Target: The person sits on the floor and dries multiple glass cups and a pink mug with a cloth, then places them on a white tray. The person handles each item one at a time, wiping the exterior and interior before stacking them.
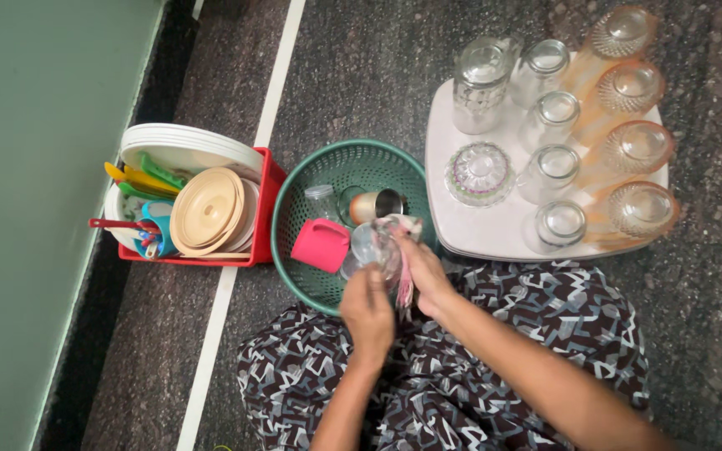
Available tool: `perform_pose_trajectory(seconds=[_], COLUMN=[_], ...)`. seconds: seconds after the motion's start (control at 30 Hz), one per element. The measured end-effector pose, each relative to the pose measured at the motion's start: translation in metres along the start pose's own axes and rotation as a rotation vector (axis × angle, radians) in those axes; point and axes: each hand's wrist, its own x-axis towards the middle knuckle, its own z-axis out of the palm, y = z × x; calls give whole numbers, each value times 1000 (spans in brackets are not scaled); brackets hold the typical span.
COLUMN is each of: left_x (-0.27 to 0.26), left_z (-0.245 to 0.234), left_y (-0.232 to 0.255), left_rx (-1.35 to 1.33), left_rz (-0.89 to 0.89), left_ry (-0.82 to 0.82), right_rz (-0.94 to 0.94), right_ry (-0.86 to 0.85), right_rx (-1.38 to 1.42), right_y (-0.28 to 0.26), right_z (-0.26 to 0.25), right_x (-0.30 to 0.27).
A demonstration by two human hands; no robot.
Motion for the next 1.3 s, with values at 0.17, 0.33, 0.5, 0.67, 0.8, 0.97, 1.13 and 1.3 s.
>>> perform_pose_trajectory(seconds=[0.17,0.33,0.5,0.67,0.8,0.97,1.13,1.3], left_x=[18,50,52,41,61,63,46,38], left_z=[-7,-33,-28,7,-13,-37,-22,-11], left_y=[-38,-72,-57,-14,-20,-35,-37,-39], left_rx=[-530,-860,-809,-613,-939,-1156,-1228,-1113], left_rz=[-593,-939,-872,-622,-904,-1081,-1219,-1087], left_ry=[116,194,148,46,-101,-260,-257,-199], right_rz=[43,126,-238,-255,-84,-894,-1016,-1143], right_ry=[-64,-633,-657,-369,-485,-581,-445,-264], right_rx=[-357,-550,-674,-474,-754,-1173,-1273,-1415], right_y=[-3,1,16,20,-3,-19,-19,-21], right_z=[1,-3,1,9,13,32,37,39], right_x=[6,-5,-15,-21,-28,-40,-60,-65])
